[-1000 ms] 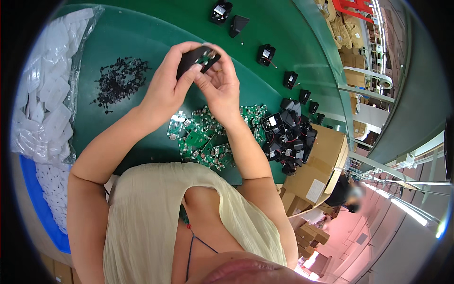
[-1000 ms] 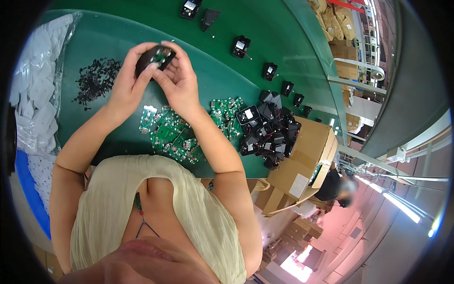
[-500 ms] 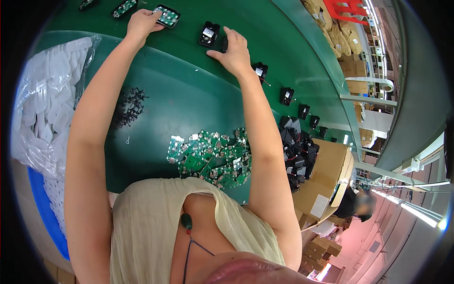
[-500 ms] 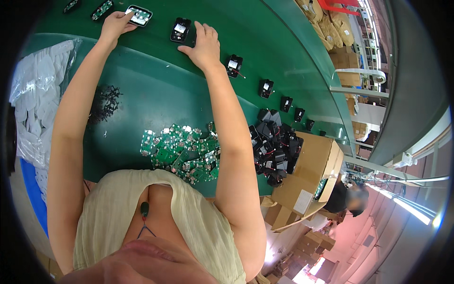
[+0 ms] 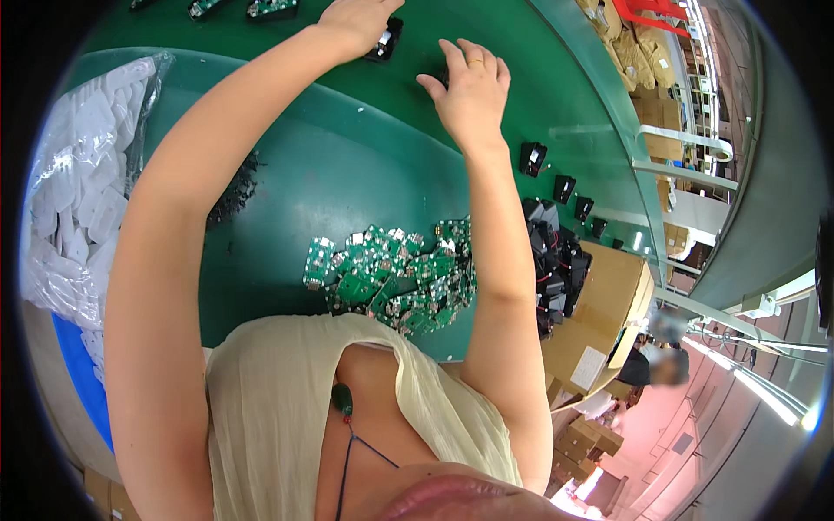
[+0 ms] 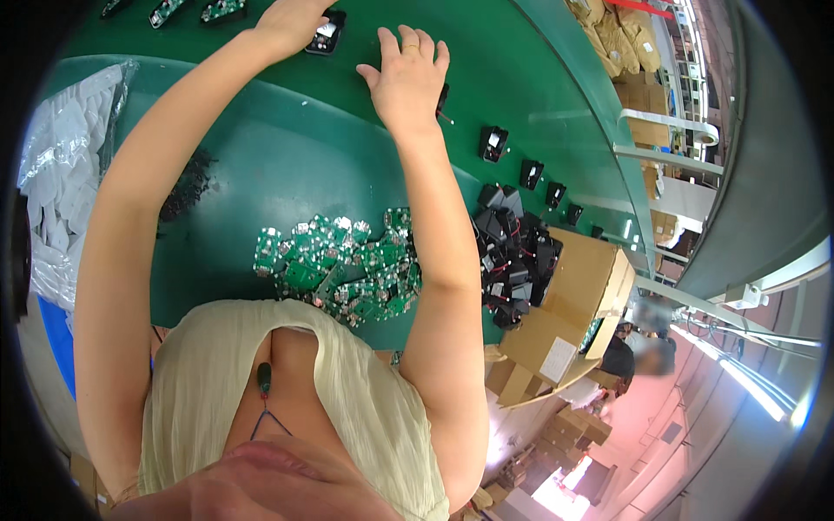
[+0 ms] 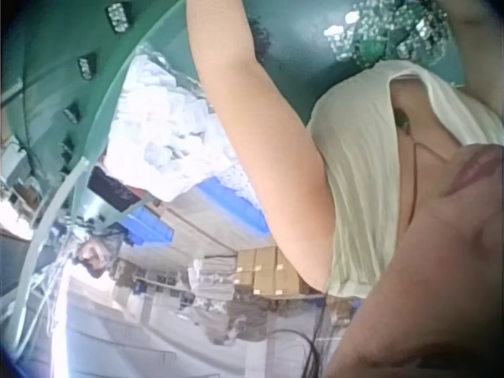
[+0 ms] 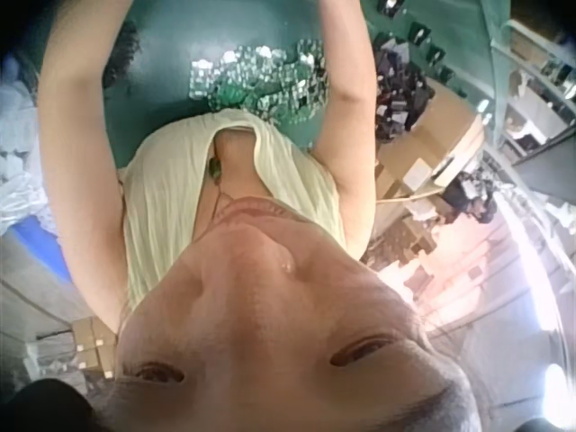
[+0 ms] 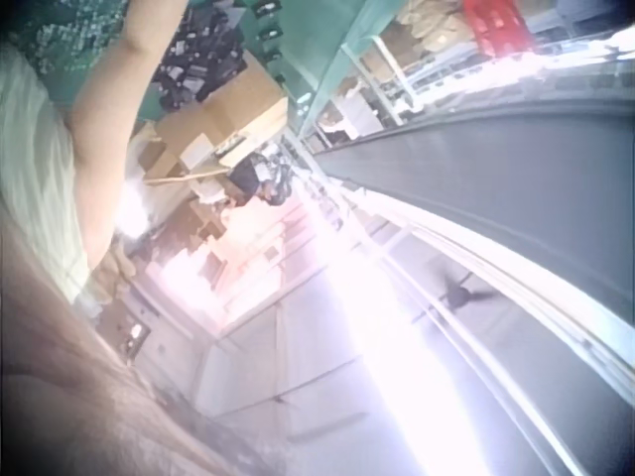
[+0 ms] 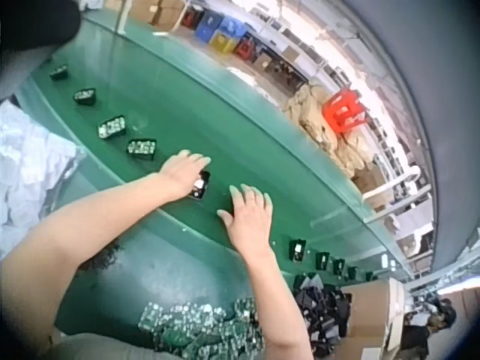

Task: Assembling small electronic component housings by inserting printed circuit boards and small plastic parts.

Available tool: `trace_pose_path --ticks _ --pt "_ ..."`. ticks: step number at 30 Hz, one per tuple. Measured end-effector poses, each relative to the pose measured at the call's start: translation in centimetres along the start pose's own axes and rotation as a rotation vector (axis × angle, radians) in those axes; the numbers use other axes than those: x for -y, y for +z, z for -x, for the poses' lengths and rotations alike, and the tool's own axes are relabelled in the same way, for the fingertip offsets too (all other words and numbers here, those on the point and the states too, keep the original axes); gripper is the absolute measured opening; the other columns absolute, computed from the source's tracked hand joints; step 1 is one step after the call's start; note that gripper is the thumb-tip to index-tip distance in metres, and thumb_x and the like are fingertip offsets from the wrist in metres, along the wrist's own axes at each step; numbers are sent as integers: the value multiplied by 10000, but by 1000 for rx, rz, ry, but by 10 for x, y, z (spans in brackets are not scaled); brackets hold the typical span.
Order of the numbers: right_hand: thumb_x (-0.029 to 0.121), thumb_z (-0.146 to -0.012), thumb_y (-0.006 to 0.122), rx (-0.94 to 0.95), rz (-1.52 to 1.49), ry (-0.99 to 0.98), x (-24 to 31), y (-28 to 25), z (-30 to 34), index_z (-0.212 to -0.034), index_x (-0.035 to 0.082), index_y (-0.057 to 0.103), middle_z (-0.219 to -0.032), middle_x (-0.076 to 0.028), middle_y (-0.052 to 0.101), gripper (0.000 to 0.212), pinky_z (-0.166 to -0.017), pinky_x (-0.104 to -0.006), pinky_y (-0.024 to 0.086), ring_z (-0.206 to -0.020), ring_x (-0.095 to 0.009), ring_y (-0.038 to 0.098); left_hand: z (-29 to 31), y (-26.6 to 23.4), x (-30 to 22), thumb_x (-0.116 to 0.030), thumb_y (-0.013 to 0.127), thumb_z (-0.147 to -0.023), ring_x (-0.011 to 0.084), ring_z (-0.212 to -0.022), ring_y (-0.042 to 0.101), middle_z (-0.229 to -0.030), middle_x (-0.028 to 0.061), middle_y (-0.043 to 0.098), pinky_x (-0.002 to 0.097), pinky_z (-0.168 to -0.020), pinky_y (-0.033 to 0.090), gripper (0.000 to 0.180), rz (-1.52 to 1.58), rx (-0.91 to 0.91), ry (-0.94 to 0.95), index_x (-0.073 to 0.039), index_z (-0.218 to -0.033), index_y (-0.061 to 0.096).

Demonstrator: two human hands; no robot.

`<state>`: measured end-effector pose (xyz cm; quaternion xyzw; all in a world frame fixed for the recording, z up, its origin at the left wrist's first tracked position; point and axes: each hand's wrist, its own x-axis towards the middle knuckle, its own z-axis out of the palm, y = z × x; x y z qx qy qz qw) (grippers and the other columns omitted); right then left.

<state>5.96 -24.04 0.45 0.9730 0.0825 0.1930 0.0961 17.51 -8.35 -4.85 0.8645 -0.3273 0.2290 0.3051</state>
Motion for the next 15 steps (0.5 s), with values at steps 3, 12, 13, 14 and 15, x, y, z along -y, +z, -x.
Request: trace_pose_path --ticks 3,12,13,14,15 --pt "285 -694 695 -42 -117 -7 -3 -29 24 -1081 89 582 -1132 -82 535 449 -934 -440 327 -1078 -253 467 -12 10 1 -135 608 -717 318 -993 532 -994 168 564 390 -850 434 282 -70 480 -108 -44 -977 547" --pt "199 -725 678 332 -314 284 1 -93 125 -890 83 621 -858 -66 604 210 -653 -352 453 -796 -247 562 32 -34 -13 -73 602 -766 257 -763 601 -841 150 580 345 -650 489 189 768 180 -664 15 -895 496" --pt "188 -716 682 331 -321 263 8 -98 131 -854 82 624 -816 -75 600 183 -629 -358 469 -769 -252 570 43 -47 -21 -73 602 -766 257 -763 601 -841 150 580 345 -650 489 189 767 181 -668 15 -895 496" --pt "190 -714 683 361 -376 243 17 -95 138 -854 80 624 -820 -75 597 188 -642 -358 471 -774 -254 569 59 -63 -24 -53 570 -785 239 -757 602 -856 137 574 322 -646 496 169 955 95 -486 24 -908 483" --pt "193 -712 684 394 -431 216 28 -90 142 -855 79 624 -823 -75 594 193 -655 -359 472 -779 -256 568 76 -77 -23 -33 537 -804 222 -751 603 -871 124 567 299 -642 504 149 1130 3 -298 33 -920 471"
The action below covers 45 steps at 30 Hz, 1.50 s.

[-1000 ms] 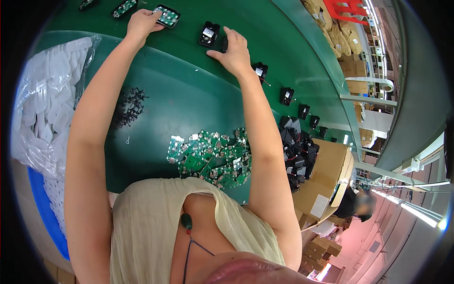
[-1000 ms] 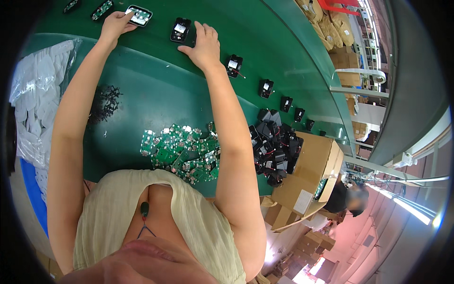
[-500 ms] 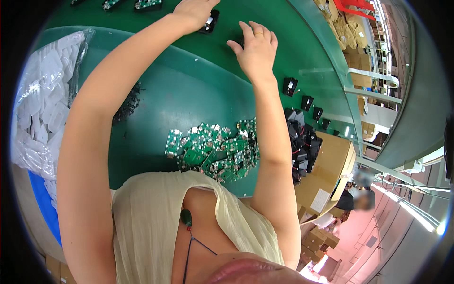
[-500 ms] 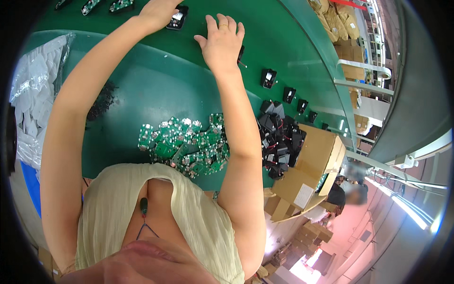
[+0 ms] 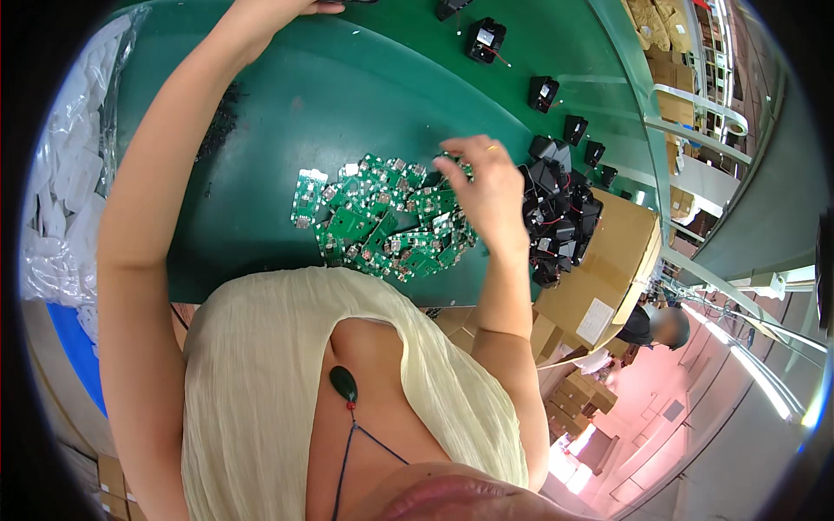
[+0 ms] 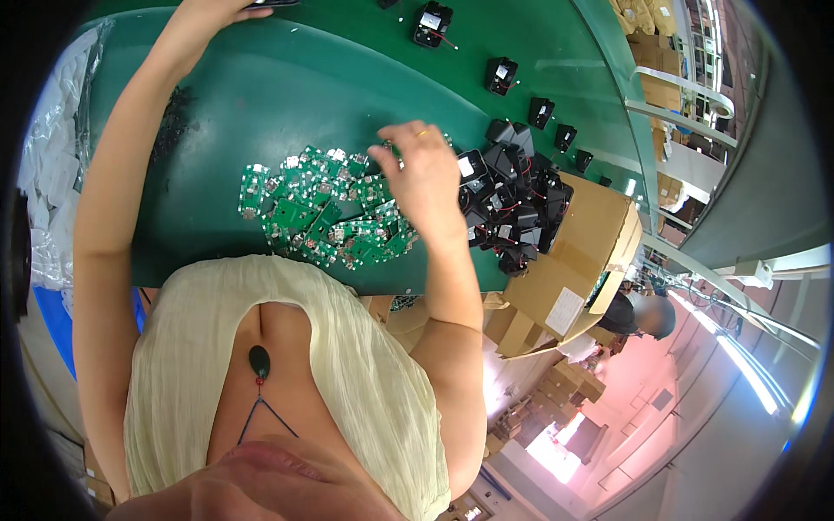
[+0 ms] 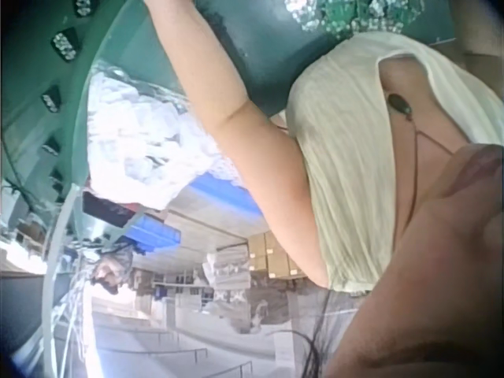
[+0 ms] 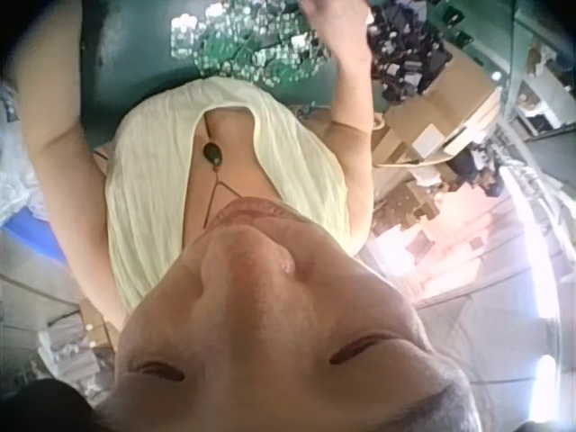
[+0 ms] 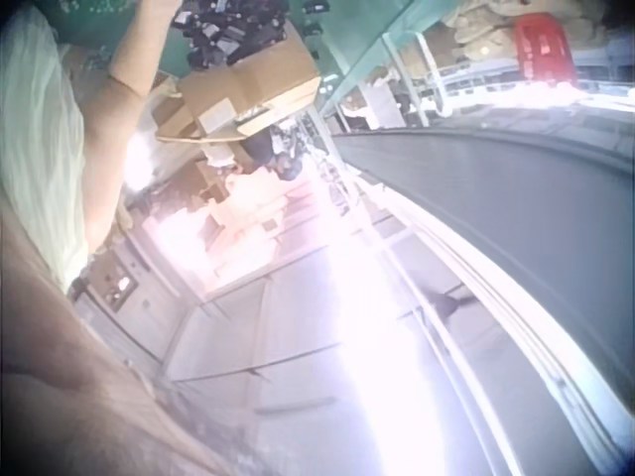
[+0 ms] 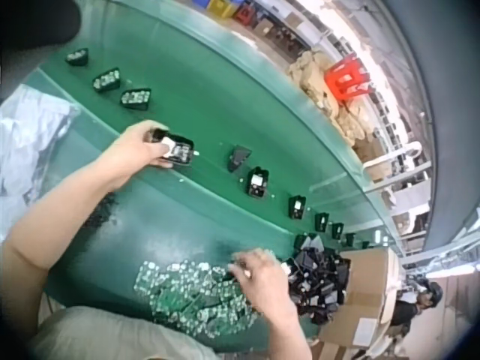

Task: Assembling small electronic component housings by inserting printed circuit boards and small plastic parts.

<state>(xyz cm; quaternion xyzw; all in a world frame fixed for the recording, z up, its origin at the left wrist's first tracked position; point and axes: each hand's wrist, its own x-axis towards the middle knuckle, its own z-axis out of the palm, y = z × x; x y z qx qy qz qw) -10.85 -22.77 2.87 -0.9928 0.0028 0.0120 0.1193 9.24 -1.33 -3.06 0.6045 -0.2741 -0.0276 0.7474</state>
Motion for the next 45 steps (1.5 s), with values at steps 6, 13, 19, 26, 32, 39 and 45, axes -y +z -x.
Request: trace_pose_path --ticks 6,13,19,26,32,39,45 --pt "247 -633 727 -76 -56 -136 36 26 11 -990 31 585 -932 -97 550 441 -695 -357 443 -822 -271 534 46 18 -44 -14 494 -828 208 -739 604 -905 129 564 279 -655 513 176 337 -387 -689 36 -990 447" --pt "308 -558 743 -11 -114 -261 96 54 5 -1054 12 522 -968 -104 495 619 -691 -360 407 -854 -267 490 65 21 -32 -30 464 -851 165 -730 597 -883 115 584 269 -667 507 235 409 -341 -564 27 -1078 456" --pt "249 -596 761 109 -177 -206 94 55 -4 -952 11 497 -923 -117 498 503 -690 -377 438 -832 -296 517 73 19 -22 -108 494 -852 144 -749 602 -882 100 621 293 -712 482 249 253 -250 -616 -12 -1082 492" --pt "15 -702 681 174 -597 -42 82 32 -19 -1009 11 548 -938 -158 581 335 -618 -303 499 -737 -248 621 77 29 -19 -151 511 -872 140 -749 618 -916 74 591 239 -610 470 230 288 -291 -626 -17 -1057 479" --pt "47 -843 575 -11 -843 260 61 12 -34 -1012 -35 553 -769 -121 635 189 -624 -263 533 -701 -173 641 78 35 -24 -149 511 -878 133 -726 605 -920 72 589 234 -588 459 231 309 -263 -641 -20 -1068 489" --pt "88 -902 481 -65 -1541 300 80 12 -54 -958 -13 464 -799 -214 632 117 -579 -315 542 -659 -254 647 79 38 -25 -141 506 -881 126 -713 595 -911 59 583 235 -579 460 208 270 -244 -620 -31 -1057 498" --pt "104 -901 481 34 -1505 253 82 16 -59 -958 -24 466 -805 -228 630 141 -572 -320 537 -647 -256 645 82 38 -20 -110 508 -873 81 -849 523 -945 11 559 224 -743 416 169 214 -235 -541 -32 -1023 517"
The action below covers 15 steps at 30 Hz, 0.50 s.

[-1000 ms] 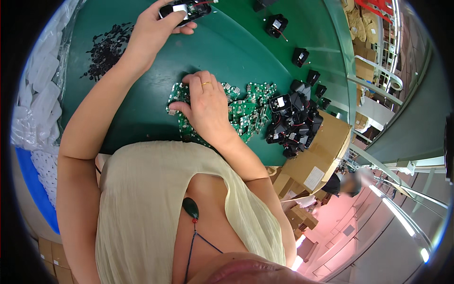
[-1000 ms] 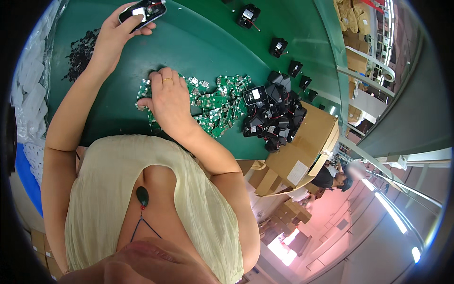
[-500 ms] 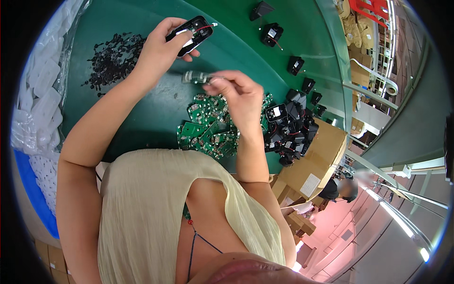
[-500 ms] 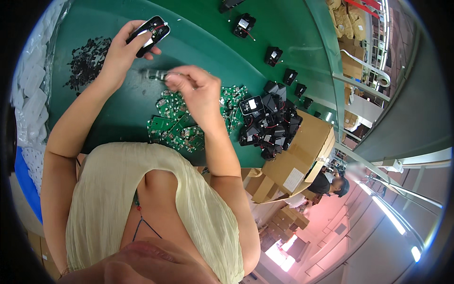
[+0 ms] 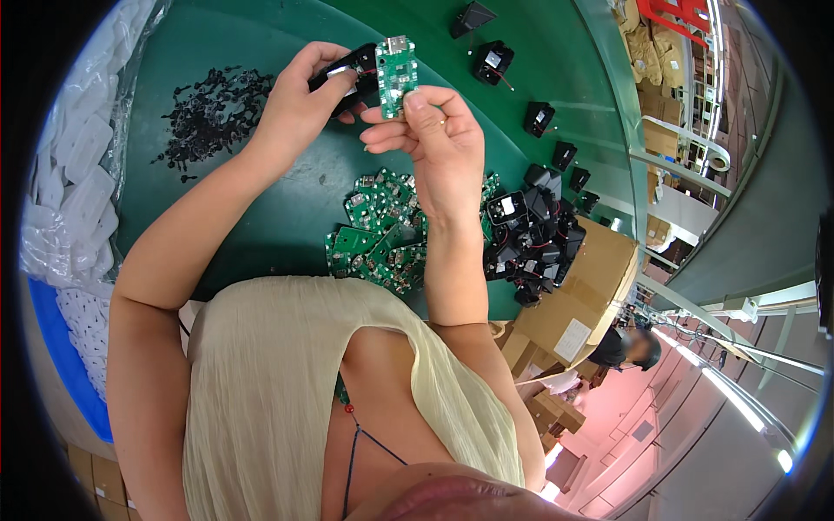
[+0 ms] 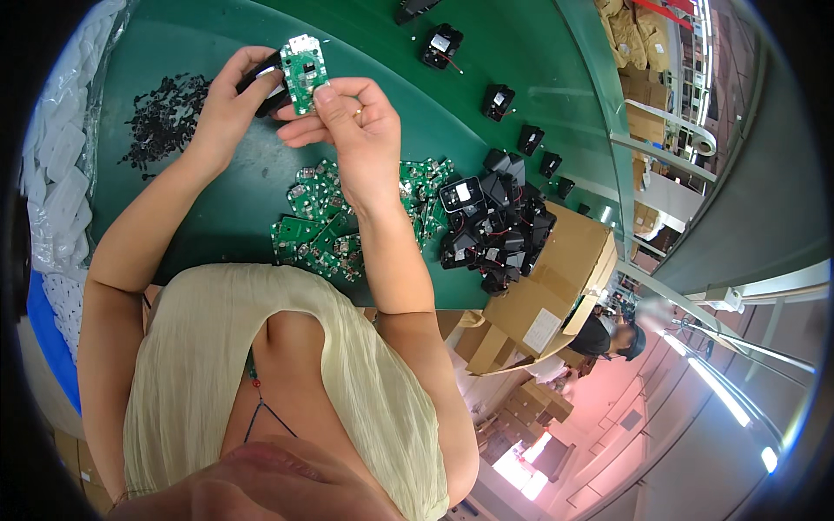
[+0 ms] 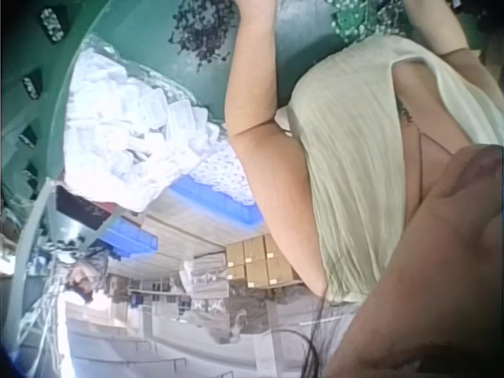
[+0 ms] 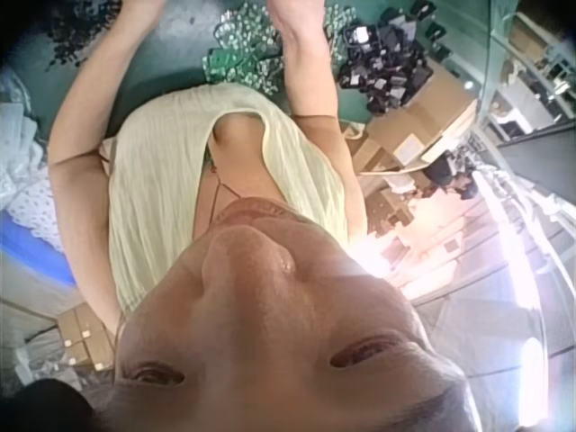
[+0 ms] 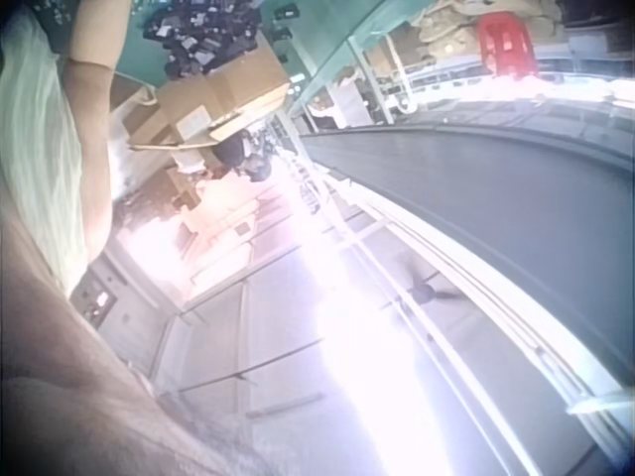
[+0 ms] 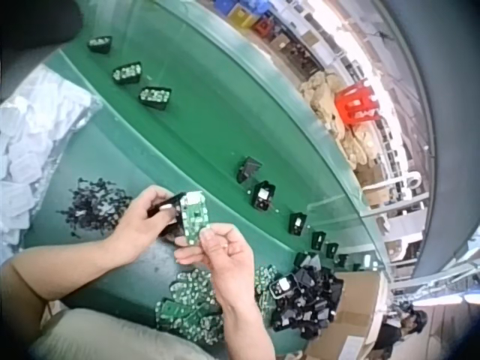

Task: Assembling small electronic component housings by inserting printed circuit boards and small plastic parts.

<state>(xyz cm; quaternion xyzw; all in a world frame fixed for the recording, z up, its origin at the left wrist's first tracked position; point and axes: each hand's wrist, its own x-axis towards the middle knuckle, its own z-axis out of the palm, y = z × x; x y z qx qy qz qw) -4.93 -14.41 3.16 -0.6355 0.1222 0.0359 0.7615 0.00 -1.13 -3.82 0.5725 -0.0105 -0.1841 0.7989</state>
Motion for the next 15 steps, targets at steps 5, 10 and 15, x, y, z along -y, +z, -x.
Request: trace_pose_path --ticks 5,10,15 --pt "103 -899 484 -1 -15 27 0 1 -3 -963 -31 467 -803 -229 630 150 -568 -323 536 -640 -255 645 1 1 -1 -94 508 -868 73 -892 497 -945 5 553 217 -804 381 168 15 3 -28 -26 -1022 519" --pt "103 -898 485 5 -18 19 -2 -2 -5 -957 -35 467 -798 -229 630 151 -564 -319 538 -637 -253 644 2 2 -2 -101 506 -871 76 -798 514 -928 12 553 222 -702 421 166 32 7 -12 -26 -1019 513" --pt "95 -895 487 -58 -7 19 -4 -7 -7 -951 -30 469 -794 -227 631 137 -558 -314 538 -623 -243 641 4 3 -4 -110 505 -873 77 -686 518 -913 15 552 222 -594 436 166 65 32 -35 -25 -1016 505"
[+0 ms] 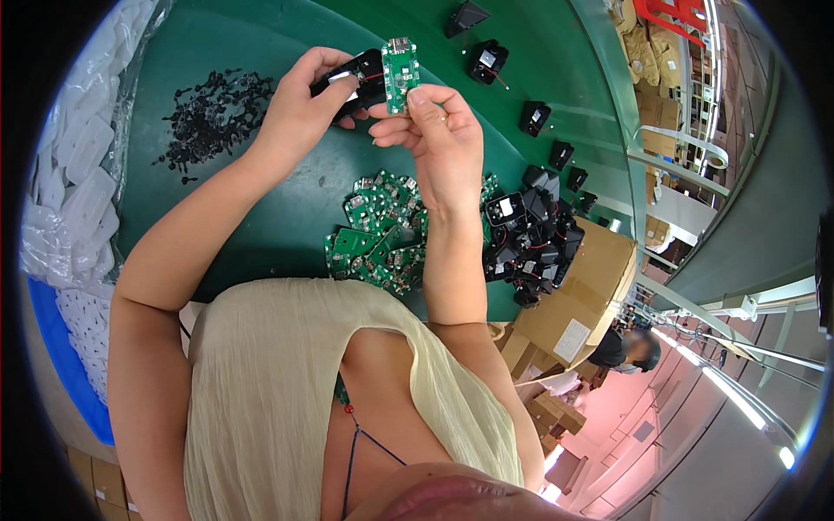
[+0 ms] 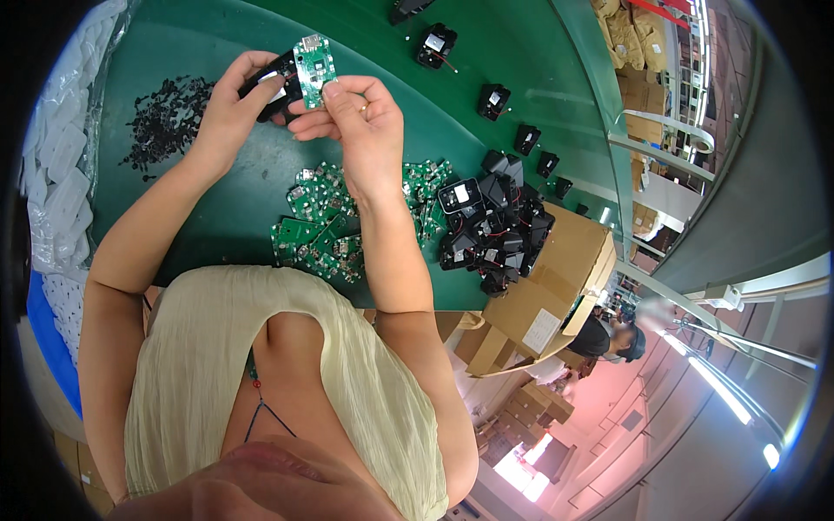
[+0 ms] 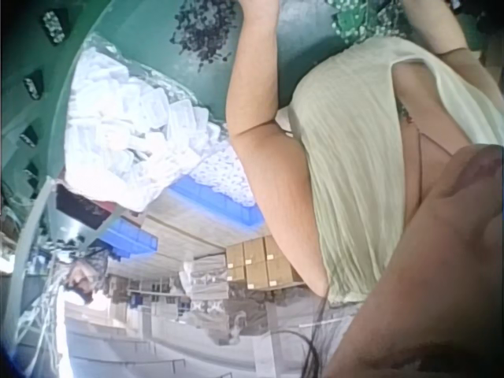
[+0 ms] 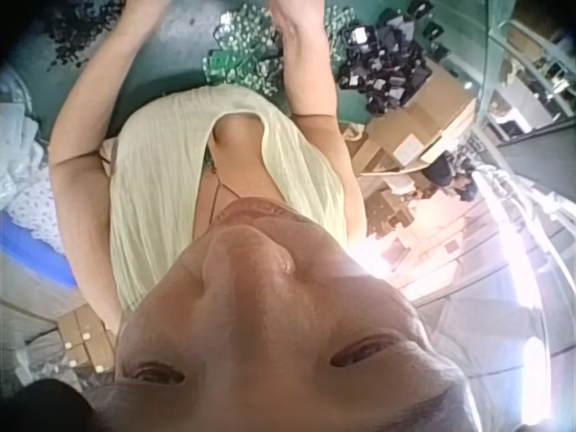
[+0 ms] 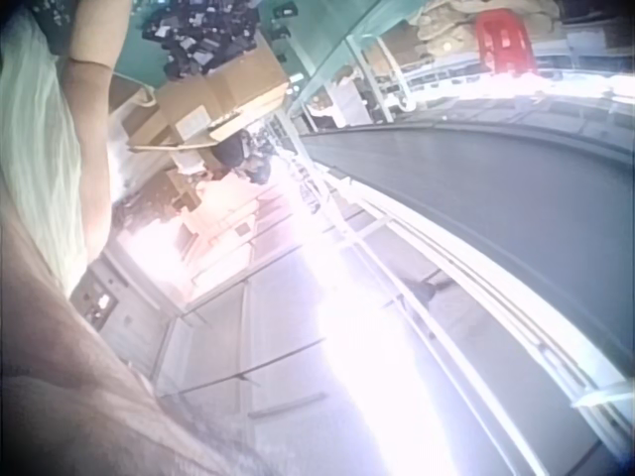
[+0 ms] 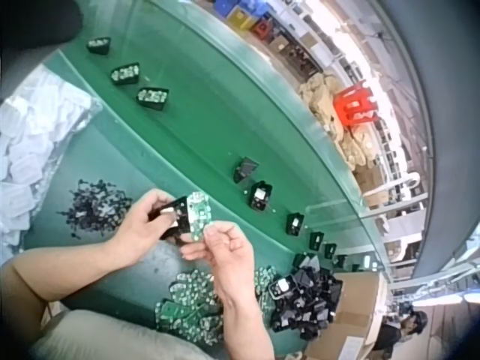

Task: Assembling small electronic component housings by inserting printed circuit boards and small plastic parts.

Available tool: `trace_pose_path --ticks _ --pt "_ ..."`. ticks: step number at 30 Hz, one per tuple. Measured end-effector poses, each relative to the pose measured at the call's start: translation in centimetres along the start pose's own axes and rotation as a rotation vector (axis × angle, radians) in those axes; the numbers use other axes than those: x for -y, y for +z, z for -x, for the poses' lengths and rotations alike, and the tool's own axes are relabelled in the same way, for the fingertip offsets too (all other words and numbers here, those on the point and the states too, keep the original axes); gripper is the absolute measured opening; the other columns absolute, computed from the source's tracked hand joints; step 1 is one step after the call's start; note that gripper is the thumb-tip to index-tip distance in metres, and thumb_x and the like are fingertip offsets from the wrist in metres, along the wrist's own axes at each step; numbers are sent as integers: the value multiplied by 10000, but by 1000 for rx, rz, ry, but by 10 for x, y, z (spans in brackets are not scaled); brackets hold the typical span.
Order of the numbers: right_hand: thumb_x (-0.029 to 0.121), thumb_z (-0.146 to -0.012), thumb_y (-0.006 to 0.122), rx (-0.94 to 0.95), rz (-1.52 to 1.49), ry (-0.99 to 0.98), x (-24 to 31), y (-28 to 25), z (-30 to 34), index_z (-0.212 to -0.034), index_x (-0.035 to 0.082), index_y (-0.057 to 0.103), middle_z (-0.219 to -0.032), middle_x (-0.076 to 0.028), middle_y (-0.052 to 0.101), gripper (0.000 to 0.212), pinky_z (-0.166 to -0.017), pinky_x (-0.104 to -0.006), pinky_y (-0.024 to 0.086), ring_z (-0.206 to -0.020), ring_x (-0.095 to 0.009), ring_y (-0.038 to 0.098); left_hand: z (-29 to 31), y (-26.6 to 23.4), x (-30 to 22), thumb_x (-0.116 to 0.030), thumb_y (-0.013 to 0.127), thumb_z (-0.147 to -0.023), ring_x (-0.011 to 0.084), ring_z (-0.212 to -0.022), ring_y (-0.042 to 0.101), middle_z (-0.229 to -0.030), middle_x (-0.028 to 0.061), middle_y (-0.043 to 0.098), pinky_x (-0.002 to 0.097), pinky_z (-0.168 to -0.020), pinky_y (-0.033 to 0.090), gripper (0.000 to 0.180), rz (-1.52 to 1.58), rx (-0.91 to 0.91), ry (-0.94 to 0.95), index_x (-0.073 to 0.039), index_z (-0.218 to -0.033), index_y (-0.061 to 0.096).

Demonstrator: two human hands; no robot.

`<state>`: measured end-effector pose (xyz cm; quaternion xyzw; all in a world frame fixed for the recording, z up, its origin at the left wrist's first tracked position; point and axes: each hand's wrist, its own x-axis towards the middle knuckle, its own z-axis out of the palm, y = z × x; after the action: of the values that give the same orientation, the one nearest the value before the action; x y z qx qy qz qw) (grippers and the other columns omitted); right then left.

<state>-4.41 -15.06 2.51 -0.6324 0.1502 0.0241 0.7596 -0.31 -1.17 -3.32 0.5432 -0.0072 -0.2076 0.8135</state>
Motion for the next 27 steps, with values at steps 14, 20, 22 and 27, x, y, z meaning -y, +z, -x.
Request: trace_pose_path --ticks 14,20,22,27 --pt "72 -874 526 -57 238 -81 -1 7 1 -932 -20 451 -694 -170 623 132 -470 -264 492 -519 -191 602 4 6 1 -121 533 -847 103 -797 562 -942 64 579 231 -620 485 310 16 57 77 1 -1127 482" --pt "61 -835 595 -138 448 -193 -16 3 2 -922 -11 481 -666 -61 582 160 -458 -193 405 -514 -90 520 7 4 -7 -199 578 -843 72 -676 557 -837 21 587 203 -538 452 345 -71 99 -19 -37 -1137 499" --pt "56 -816 619 -217 584 -357 -20 2 -2 -923 -2 513 -682 -28 560 161 -438 -172 355 -516 -58 475 8 6 -12 -200 599 -824 69 -669 555 -800 19 591 204 -554 445 333 -171 84 -34 -41 -1108 526" --pt "42 -805 631 -189 442 -511 -22 6 -8 -937 28 618 -890 -8 534 133 -516 -157 367 -651 -33 473 9 9 -1 -178 606 -818 54 -662 533 -805 7 582 196 -556 438 318 -283 31 134 -42 -1097 538"
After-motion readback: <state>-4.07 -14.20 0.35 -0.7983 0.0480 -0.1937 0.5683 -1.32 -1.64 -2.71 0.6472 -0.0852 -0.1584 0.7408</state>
